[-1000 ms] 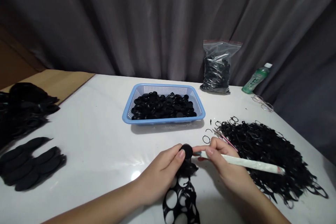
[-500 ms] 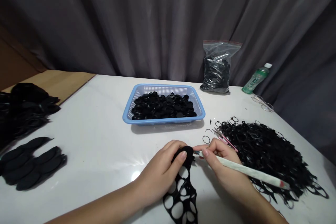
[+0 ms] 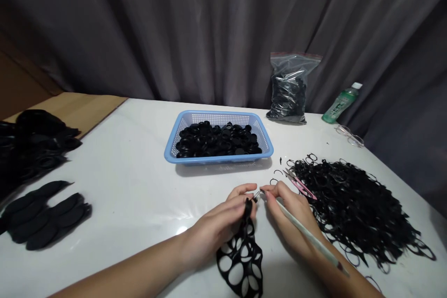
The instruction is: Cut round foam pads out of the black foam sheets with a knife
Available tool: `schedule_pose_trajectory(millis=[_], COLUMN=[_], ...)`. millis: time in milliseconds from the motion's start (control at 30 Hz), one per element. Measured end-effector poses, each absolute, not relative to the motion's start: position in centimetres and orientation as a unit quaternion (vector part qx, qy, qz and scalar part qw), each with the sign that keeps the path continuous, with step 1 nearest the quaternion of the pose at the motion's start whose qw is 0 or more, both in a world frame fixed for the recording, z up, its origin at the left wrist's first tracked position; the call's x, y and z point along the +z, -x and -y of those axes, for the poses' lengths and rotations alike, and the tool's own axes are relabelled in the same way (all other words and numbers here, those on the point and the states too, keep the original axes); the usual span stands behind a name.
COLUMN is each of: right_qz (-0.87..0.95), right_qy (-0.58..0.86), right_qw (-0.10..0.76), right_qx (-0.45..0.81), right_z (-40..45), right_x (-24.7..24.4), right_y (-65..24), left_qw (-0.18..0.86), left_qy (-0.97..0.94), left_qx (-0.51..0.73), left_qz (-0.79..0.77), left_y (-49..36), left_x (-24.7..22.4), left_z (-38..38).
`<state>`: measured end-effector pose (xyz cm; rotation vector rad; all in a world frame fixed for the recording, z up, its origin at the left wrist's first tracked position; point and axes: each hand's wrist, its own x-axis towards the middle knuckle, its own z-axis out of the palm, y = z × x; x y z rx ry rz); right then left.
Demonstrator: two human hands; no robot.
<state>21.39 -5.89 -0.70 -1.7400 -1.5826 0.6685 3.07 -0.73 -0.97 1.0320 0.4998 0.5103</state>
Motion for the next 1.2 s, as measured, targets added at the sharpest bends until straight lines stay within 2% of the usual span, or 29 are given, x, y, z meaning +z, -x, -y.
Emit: schedule_pose_trajectory(millis=[67,233,400,533,733,967,1067,1200], right_qz=[0.611,0.604,0.581,0.565,0.584,0.585,0.532,0.459], right_qy=[0.668,0.674,0.682,0.677,0.654,0.616,0.602,0.550], right_qw=[0.337,0.337,0.366,0.388,0.387,0.406,0.474,0.559], right_qx=[0.259,0.259,0.254,0.267,0.284,0.338,0.361,0.416], right_z=[5.8,5.9,6.0,6.1,6.2,6.3,6.1,5.7], right_x=[-0.6,-0.3,-0.4,-0.6,-0.7,-0.4,-0.6,-0.7], right_y=[-21.4,-21.2,-21.4,-21.6,-21.2,-21.2,-21.5,-22.0], left_qw=[0.832,0.800,0.825,0.780,0.644,0.791,0.758,0.650], left_qy=[-0.436,-0.371,-0.308,-0.357,-0.533,-0.375,-0.476,-0.701], left_qx=[0.246,0.305,0.280,0.310,0.326,0.297,0.263,0.146], left_qz=[-0.237,-0.359,-0.382,-0.410,-0.441,-0.382,-0.360,-0.255], left_y=[-3.3,-4.1,-4.1,-3.8,-5.0,-7.5,-6.4,-4.3], left_x=[-1.1,-0.6,-0.3,-0.3,2.5,5.5,5.0,3.3], left_z=[0.8,0.0,-0.7,-0.9,-3.3,-7.1,-6.2,-4.0])
